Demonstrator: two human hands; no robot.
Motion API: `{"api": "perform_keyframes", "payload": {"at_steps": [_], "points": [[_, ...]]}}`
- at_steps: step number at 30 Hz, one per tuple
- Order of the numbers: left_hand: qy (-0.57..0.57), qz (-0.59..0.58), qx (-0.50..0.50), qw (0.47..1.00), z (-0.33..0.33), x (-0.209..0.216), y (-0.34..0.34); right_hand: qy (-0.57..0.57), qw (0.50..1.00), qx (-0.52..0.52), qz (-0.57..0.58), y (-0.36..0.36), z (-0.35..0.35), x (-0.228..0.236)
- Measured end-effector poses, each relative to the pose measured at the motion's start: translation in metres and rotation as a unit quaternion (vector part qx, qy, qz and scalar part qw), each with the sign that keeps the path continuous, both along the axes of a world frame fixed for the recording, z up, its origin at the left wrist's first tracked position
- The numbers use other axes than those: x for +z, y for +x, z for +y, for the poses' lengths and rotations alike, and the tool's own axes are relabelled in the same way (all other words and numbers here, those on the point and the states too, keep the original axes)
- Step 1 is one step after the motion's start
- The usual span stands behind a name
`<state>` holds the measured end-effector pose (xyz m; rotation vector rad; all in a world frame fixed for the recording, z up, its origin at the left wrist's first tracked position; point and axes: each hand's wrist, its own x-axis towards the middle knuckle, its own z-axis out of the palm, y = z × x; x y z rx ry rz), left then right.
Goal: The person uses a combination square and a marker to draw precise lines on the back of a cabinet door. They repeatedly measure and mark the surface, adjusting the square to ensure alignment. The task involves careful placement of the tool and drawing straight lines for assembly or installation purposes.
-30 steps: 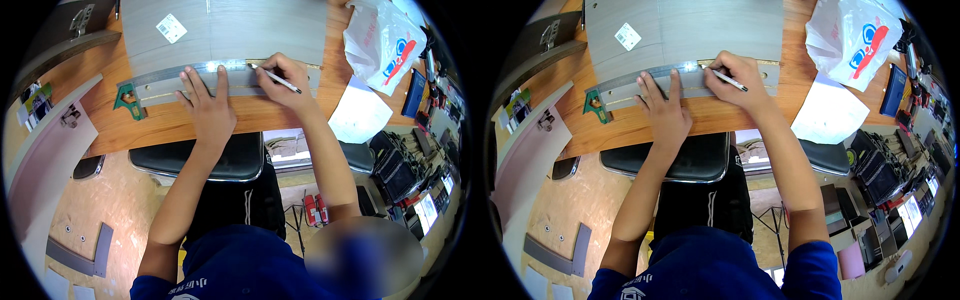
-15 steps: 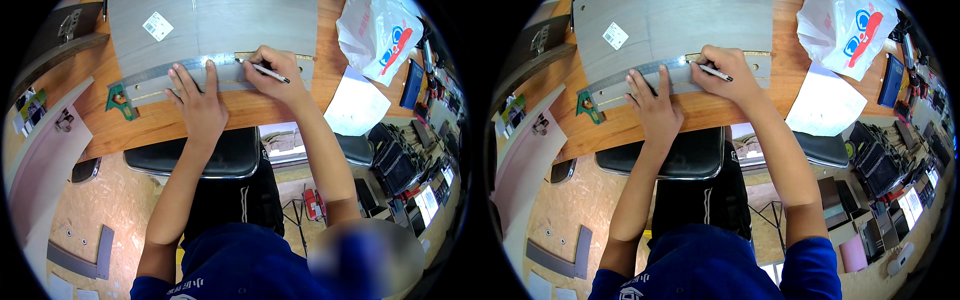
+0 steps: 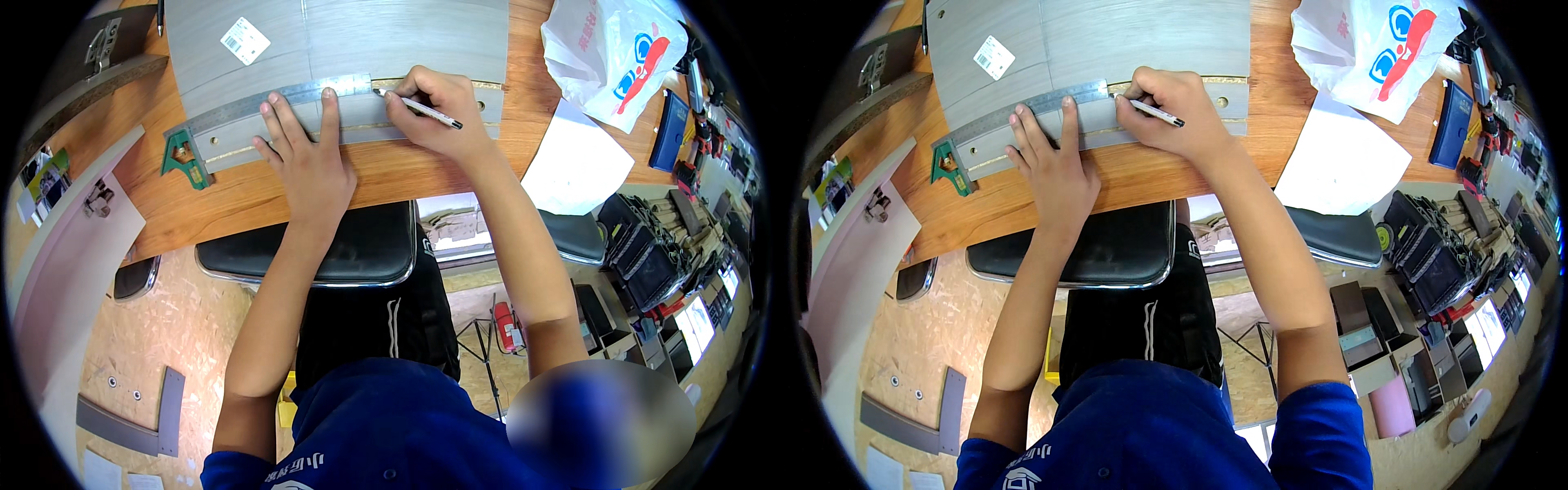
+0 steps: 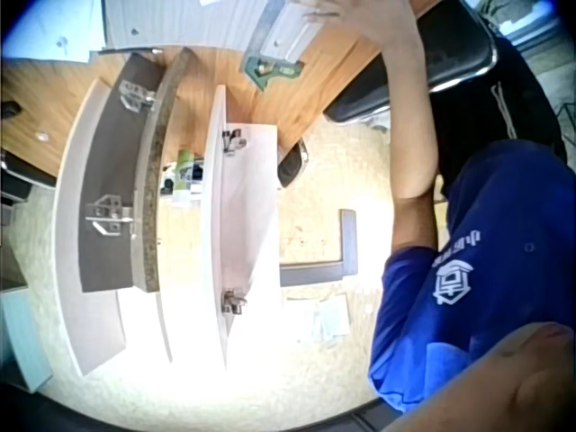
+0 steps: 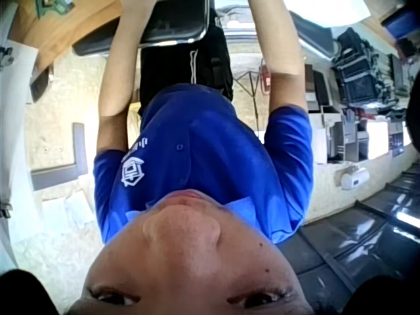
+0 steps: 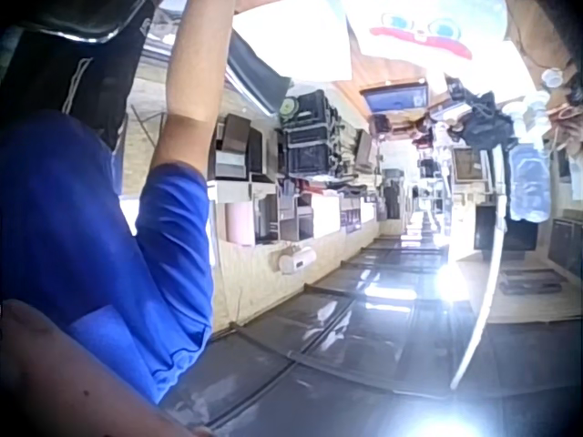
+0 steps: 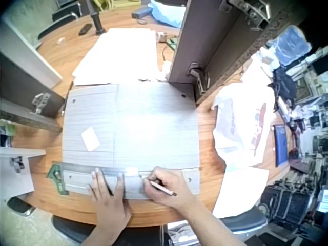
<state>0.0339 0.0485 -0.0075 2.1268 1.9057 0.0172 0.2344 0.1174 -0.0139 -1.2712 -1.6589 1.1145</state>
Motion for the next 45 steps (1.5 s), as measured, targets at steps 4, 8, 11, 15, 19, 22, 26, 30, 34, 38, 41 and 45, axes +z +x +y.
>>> {"api": "perform_keyframes", "payload": {"at_steps": [4, 8, 11, 15, 19, 22, 26, 30, 34, 38, 41, 45], "points": [[-0.001, 0.009, -0.001, 1.000, 0.000, 0.002, 0.000, 0.012, 1.000, 0.004, -0.005, 0.000, 0.000, -0.002], [0.003, 0.012, -0.004, 1.000, -0.002, 0.001, -0.001, 0.004, 1.000, 0.006, -0.001, 0.001, 0.000, -0.003], [0.002, 0.023, -0.005, 1.000, -0.002, 0.002, 0.001, 0.018, 1.000, 0.009, -0.009, 0.002, 0.000, -0.005], [0.002, 0.032, 0.001, 0.999, -0.003, 0.002, 0.003, 0.003, 1.000, 0.007, -0.009, 0.000, 0.000, -0.006], [-0.006, 0.035, 0.005, 0.999, -0.002, 0.006, 0.008, -0.005, 1.000, 0.001, -0.023, 0.001, -0.005, -0.005], [-0.010, 0.019, 0.014, 1.000, -0.003, 0.005, 0.020, 0.160, 0.985, 0.008, -0.068, 0.000, -0.006, -0.009], [0.000, 0.014, 0.021, 1.000, -0.003, 0.005, 0.017, 0.221, 0.954, 0.121, -0.162, -0.008, -0.003, -0.006], [-0.015, -0.059, 0.017, 0.998, 0.001, 0.023, 0.003, 0.235, 0.941, 0.128, -0.208, -0.005, -0.004, -0.008], [0.102, -0.082, 0.046, 0.990, 0.034, 0.030, -0.094, 0.224, 0.943, 0.102, -0.223, -0.004, -0.007, -0.005], [0.076, -0.026, 0.136, 0.987, 0.051, 0.019, -0.197, 0.218, 0.945, 0.096, -0.224, -0.004, -0.008, -0.007], [-0.001, -0.081, 0.136, 0.987, 0.053, 0.021, -0.209, 0.212, 0.951, 0.085, -0.210, -0.008, -0.007, -0.009], [-0.032, -0.117, 0.154, 0.981, 0.054, 0.018, -0.211, 0.181, 0.959, 0.088, -0.202, -0.002, -0.006, -0.008]]}}
